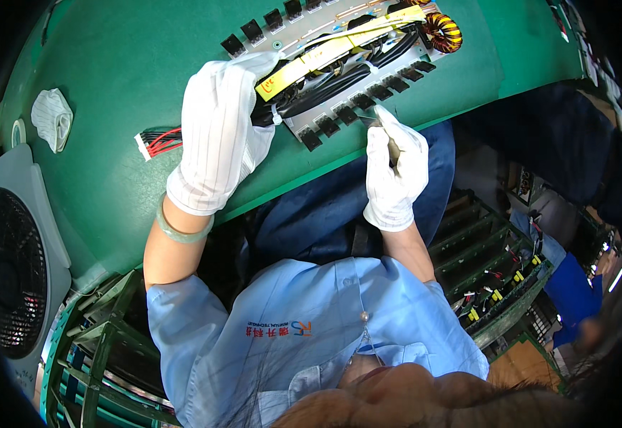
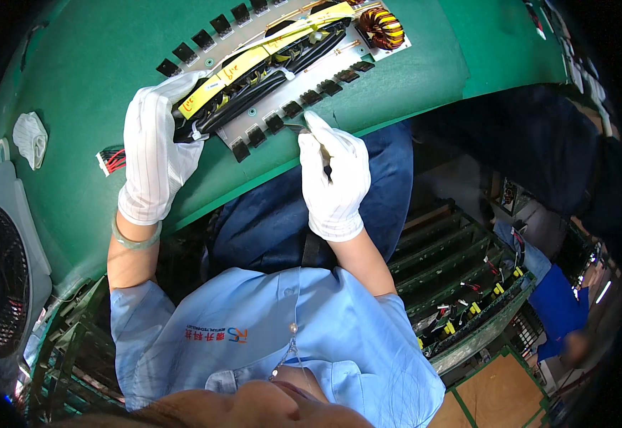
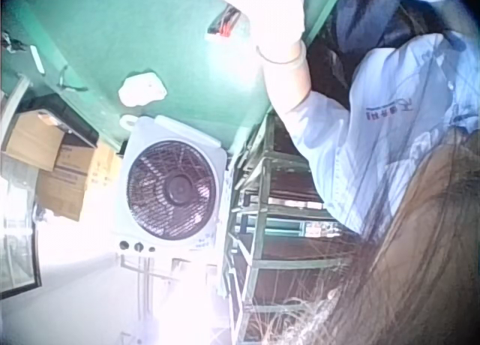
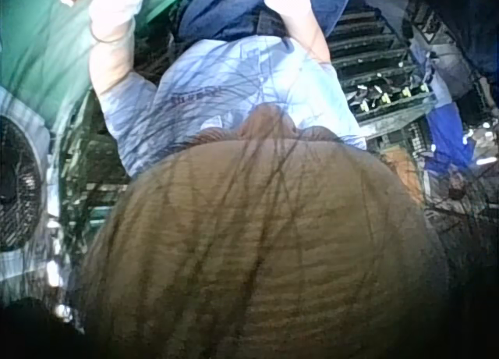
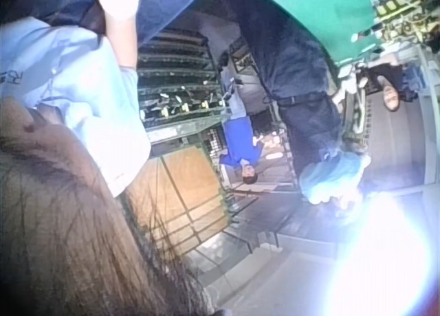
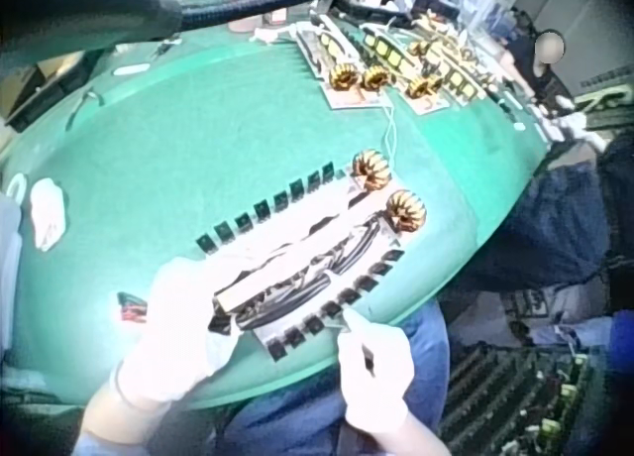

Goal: Assemble electronic components and wire bundles onto a circuit board and metal frame.

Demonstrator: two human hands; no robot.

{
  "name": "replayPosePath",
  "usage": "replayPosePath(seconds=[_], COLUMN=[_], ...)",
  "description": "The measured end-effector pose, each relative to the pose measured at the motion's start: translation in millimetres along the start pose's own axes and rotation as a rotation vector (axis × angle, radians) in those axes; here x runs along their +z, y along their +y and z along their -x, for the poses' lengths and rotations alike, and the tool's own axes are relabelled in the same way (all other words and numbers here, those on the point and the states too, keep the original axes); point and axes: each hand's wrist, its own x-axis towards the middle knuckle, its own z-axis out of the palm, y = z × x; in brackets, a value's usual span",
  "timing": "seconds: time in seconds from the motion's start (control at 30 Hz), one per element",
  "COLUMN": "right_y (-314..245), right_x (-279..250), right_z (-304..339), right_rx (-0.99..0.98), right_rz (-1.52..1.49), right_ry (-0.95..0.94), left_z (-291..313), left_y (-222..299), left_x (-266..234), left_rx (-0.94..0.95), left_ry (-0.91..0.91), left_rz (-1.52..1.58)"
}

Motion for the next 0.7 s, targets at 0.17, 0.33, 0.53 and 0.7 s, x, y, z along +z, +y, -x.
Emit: replayPosePath(seconds=[0.17,0.33,0.53,0.7], right_y=[0.2,0.3,-3.1,-4.5], right_x=[-0.7,1.8,0.8,0.6], right_z=[-0.8,0.3,2.0,1.5], right_rx=[-0.023,-0.04,-0.021,-0.017], right_rz=[0.017,0.014,0.023,0.034], right_ry=[-0.006,-0.017,-0.035,-0.052], left_z=[0.2,0.6,-1.6,0.6], left_y=[-2.7,-0.1,0.1,0.5], left_x=[3.0,1.0,1.0,1.0], left_rx=[0.025,-0.011,0.03,-0.007], left_ry=[0.022,-0.007,0.026,-0.003], left_rz=[0.012,-0.006,0.003,-0.025])
